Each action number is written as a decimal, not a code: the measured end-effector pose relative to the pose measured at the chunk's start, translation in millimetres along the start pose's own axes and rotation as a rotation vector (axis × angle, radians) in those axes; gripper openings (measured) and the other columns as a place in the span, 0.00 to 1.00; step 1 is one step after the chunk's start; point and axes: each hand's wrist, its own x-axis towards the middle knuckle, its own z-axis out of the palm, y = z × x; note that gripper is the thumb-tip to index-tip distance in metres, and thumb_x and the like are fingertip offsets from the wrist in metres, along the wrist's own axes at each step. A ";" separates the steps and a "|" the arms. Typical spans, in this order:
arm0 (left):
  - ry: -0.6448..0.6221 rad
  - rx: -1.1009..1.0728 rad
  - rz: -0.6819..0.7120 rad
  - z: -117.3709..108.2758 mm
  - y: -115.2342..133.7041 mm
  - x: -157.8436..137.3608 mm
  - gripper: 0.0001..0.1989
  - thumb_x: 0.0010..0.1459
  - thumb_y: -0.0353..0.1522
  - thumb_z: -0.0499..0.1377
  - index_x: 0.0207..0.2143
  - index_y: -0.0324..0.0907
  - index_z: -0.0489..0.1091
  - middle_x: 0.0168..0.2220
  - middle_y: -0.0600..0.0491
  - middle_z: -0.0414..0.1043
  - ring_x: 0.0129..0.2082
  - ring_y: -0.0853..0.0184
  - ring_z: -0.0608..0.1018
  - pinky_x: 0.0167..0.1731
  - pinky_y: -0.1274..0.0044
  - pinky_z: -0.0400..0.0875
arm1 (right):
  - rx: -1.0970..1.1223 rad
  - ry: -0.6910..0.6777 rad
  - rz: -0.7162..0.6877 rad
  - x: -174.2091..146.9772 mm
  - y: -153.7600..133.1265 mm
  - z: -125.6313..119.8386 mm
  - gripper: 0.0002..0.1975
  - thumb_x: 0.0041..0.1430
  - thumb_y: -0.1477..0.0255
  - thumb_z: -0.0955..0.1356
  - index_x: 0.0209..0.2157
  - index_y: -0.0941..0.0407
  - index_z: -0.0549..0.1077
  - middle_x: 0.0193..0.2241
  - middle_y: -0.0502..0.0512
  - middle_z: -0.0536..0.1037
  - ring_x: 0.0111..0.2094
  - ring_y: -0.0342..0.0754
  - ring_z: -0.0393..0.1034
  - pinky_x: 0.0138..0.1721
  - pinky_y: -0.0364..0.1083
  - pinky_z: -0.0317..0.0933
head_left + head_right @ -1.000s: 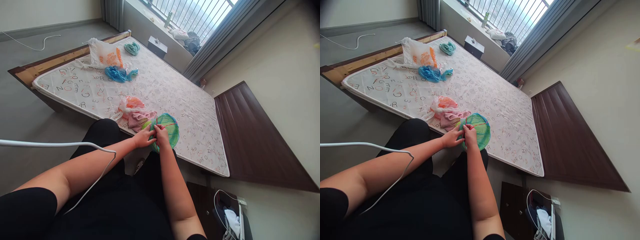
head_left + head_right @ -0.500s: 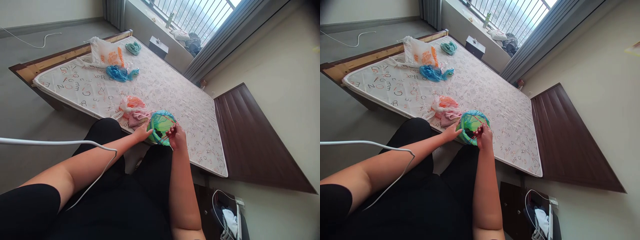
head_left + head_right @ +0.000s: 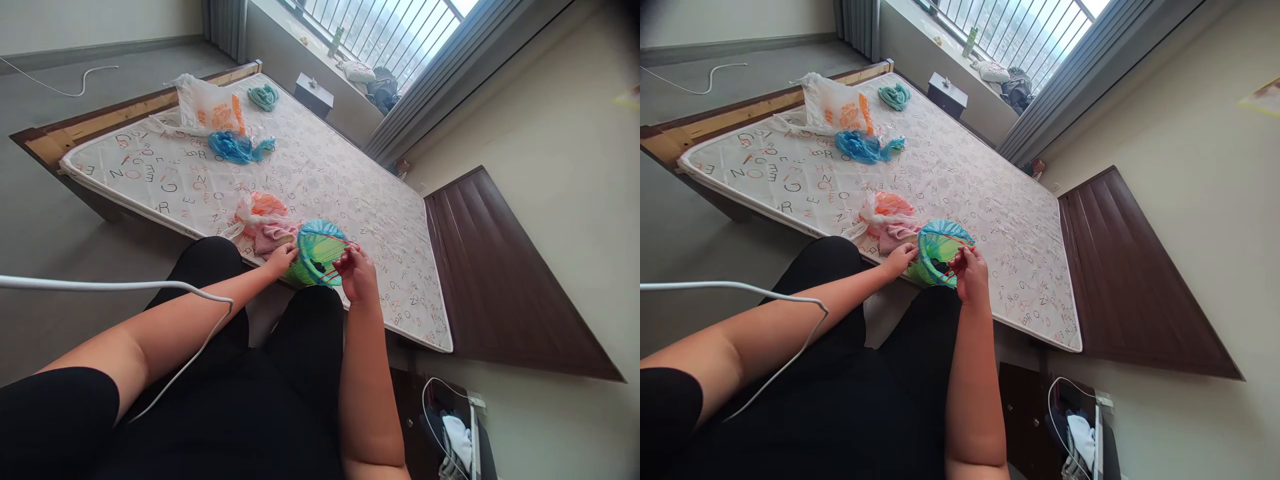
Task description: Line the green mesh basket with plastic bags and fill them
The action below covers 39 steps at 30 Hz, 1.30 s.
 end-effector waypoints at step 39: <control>-0.178 0.576 0.894 48.2 126.9 -66.2 0.40 0.65 0.41 0.64 0.74 0.44 0.53 0.68 0.39 0.67 0.72 0.50 0.65 0.74 0.51 0.43 | -0.701 0.253 -0.744 -56.7 -50.1 19.0 0.09 0.64 0.63 0.72 0.35 0.52 0.83 0.48 0.57 0.71 0.55 0.51 0.68 0.54 0.51 0.68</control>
